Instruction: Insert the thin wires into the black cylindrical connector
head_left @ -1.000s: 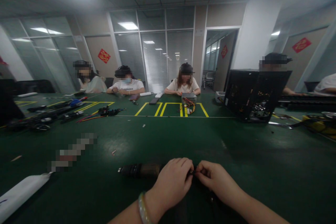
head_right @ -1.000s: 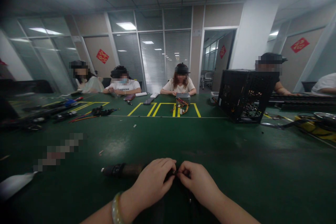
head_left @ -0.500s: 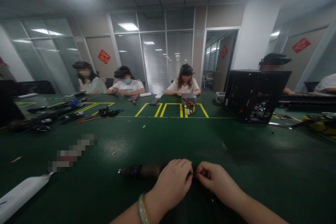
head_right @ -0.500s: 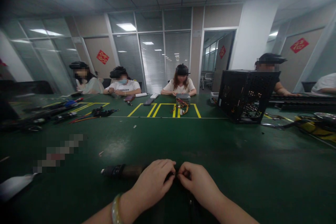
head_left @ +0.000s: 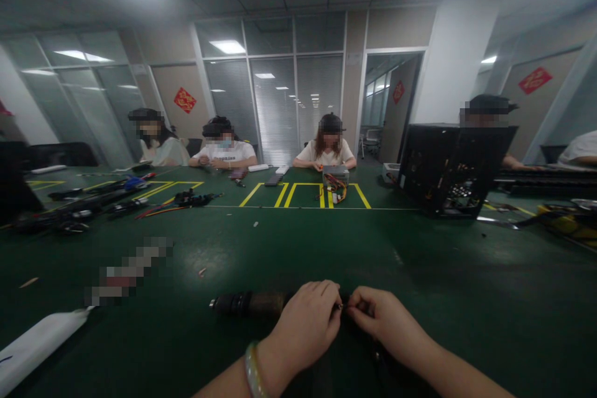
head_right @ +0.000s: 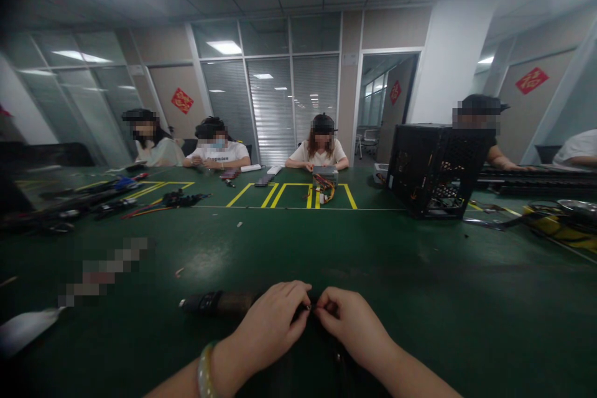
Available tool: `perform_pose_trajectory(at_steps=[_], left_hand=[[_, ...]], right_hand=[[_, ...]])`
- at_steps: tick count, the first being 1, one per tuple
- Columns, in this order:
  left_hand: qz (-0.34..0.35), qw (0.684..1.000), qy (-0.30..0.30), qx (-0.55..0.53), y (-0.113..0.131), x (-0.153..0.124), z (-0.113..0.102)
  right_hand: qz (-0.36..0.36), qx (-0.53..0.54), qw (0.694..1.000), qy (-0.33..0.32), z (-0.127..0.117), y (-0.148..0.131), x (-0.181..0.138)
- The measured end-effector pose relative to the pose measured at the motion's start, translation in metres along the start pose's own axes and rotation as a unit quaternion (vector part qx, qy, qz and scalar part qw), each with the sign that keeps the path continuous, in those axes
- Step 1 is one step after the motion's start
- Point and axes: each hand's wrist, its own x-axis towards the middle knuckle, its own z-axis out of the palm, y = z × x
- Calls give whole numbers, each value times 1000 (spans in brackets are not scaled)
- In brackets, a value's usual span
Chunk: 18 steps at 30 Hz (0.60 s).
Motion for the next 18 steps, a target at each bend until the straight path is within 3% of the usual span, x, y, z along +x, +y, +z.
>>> perform_pose_trajectory(at_steps=[18], left_hand=[[22,1000,-5,13,-2,1,1]], right_hand=[[-2,-9,1000,1,-3,-8,-1]])
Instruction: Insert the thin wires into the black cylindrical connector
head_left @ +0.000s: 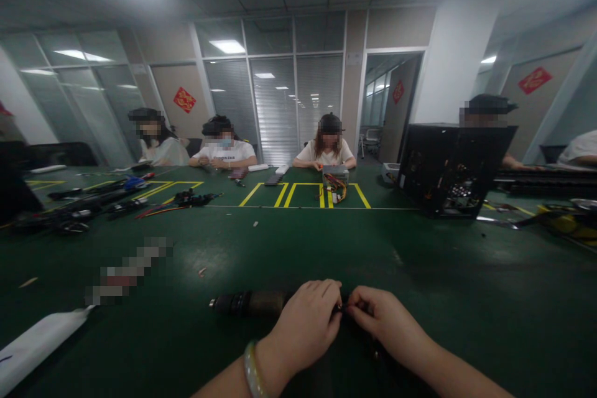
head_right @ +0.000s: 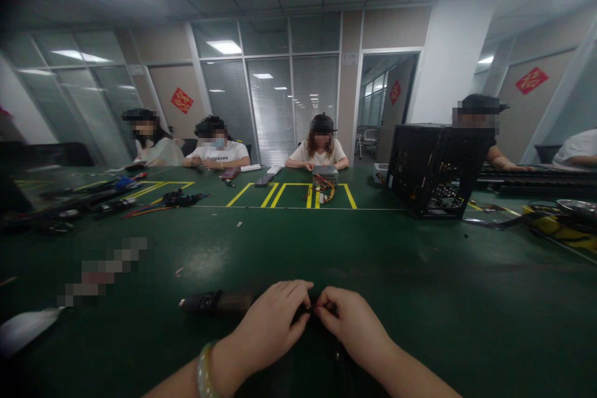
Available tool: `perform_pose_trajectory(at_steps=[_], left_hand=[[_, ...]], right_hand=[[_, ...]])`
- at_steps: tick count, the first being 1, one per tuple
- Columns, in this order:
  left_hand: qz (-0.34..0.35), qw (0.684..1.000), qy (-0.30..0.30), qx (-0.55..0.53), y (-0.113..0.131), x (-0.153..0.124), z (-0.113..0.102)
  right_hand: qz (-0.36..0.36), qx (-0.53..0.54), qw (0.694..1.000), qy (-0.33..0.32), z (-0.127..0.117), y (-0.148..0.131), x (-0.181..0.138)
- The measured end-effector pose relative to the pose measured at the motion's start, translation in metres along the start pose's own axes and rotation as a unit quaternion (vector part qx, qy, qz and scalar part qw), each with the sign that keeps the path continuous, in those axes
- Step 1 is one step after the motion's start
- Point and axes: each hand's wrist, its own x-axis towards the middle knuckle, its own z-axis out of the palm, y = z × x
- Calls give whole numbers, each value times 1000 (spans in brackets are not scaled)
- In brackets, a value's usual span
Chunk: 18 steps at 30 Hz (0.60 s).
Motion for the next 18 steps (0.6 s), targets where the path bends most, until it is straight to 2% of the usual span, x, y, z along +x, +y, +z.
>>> perform_pose_trajectory(at_steps=[11,18], left_hand=[[21,999,37,-7,0,1,3],[11,1000,21,1,-1,0,2]], right_hand=[[-2,-11,1000,2,2,3,1],[0,-1,1000,-13,1,4,1]])
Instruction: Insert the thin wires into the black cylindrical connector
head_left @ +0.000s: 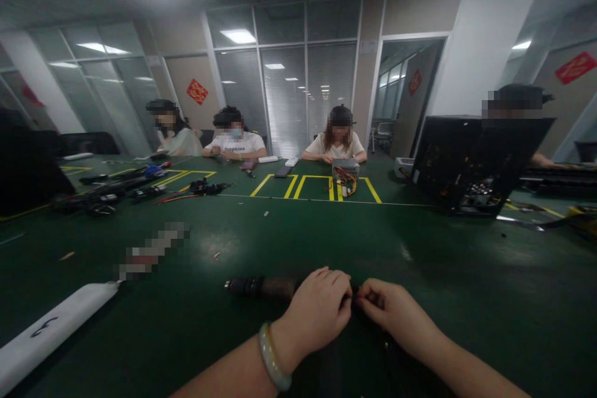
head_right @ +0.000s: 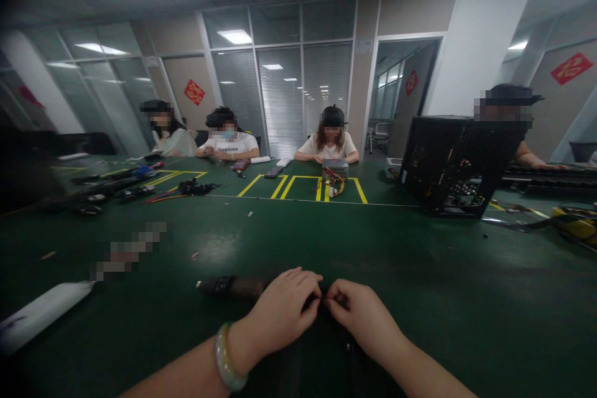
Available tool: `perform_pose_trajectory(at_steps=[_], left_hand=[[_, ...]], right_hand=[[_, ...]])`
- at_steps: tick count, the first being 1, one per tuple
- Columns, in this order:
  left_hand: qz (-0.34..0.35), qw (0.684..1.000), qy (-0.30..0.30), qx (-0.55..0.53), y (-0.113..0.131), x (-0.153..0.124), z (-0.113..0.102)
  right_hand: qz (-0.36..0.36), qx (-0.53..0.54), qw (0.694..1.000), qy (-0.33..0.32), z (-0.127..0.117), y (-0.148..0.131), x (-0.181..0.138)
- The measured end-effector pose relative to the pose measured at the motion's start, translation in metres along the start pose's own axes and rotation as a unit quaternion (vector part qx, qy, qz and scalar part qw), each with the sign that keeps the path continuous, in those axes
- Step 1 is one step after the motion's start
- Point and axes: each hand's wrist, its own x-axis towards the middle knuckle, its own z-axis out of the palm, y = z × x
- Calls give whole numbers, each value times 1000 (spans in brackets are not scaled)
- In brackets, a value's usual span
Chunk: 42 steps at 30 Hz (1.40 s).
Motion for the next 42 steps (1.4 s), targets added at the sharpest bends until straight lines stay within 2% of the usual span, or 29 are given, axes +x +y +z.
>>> perform_pose_trajectory(at_steps=[20,42], left_hand=[[-14,1000,-10,6,-4,-1,3],[-6,1000,-2,-12,-2,-1,-1]], right_hand=[[7,-12,1000,-19,-1,3,1],[-1,-20,1000,-6,-1,2,0]])
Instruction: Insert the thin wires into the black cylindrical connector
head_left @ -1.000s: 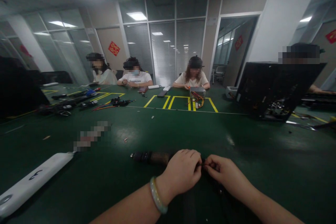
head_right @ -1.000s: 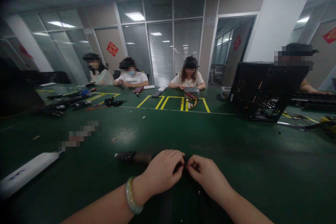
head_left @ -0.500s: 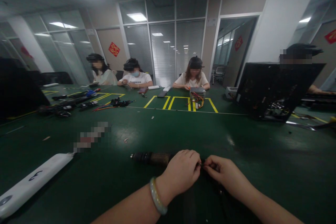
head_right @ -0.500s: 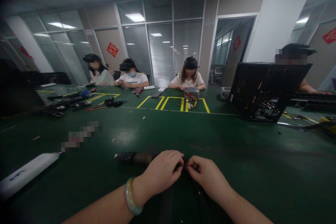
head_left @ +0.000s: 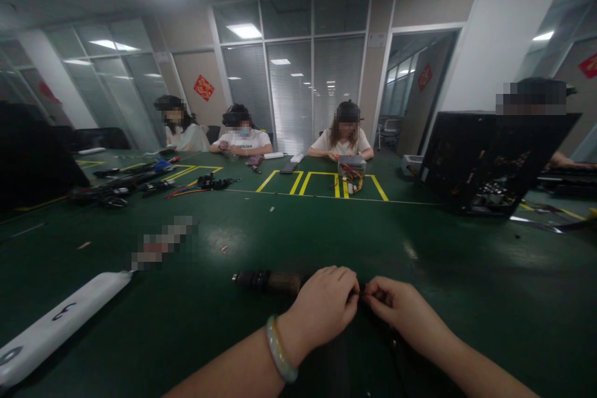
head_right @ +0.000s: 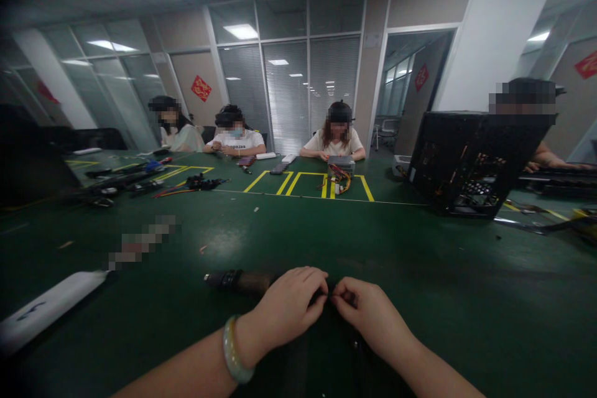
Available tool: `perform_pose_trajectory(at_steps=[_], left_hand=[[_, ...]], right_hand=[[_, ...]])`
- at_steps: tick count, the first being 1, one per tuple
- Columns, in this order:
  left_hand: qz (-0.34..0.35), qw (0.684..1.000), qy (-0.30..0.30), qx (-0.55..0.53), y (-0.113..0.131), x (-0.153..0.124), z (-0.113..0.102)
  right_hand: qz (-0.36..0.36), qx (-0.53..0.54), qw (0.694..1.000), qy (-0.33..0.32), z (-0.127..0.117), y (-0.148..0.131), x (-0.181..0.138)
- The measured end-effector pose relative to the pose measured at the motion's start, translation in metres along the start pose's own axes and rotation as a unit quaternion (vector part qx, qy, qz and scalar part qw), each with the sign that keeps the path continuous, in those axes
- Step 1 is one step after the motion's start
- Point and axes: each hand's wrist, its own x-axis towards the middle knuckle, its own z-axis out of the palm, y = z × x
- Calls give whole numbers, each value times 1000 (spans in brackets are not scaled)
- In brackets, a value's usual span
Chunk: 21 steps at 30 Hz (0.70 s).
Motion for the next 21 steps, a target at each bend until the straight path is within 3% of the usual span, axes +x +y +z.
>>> perform_pose_trajectory(at_steps=[21], left_hand=[[-6,1000,-4,2,1,0,-2]], right_hand=[[4,6,1000,-5,1,1,1]])
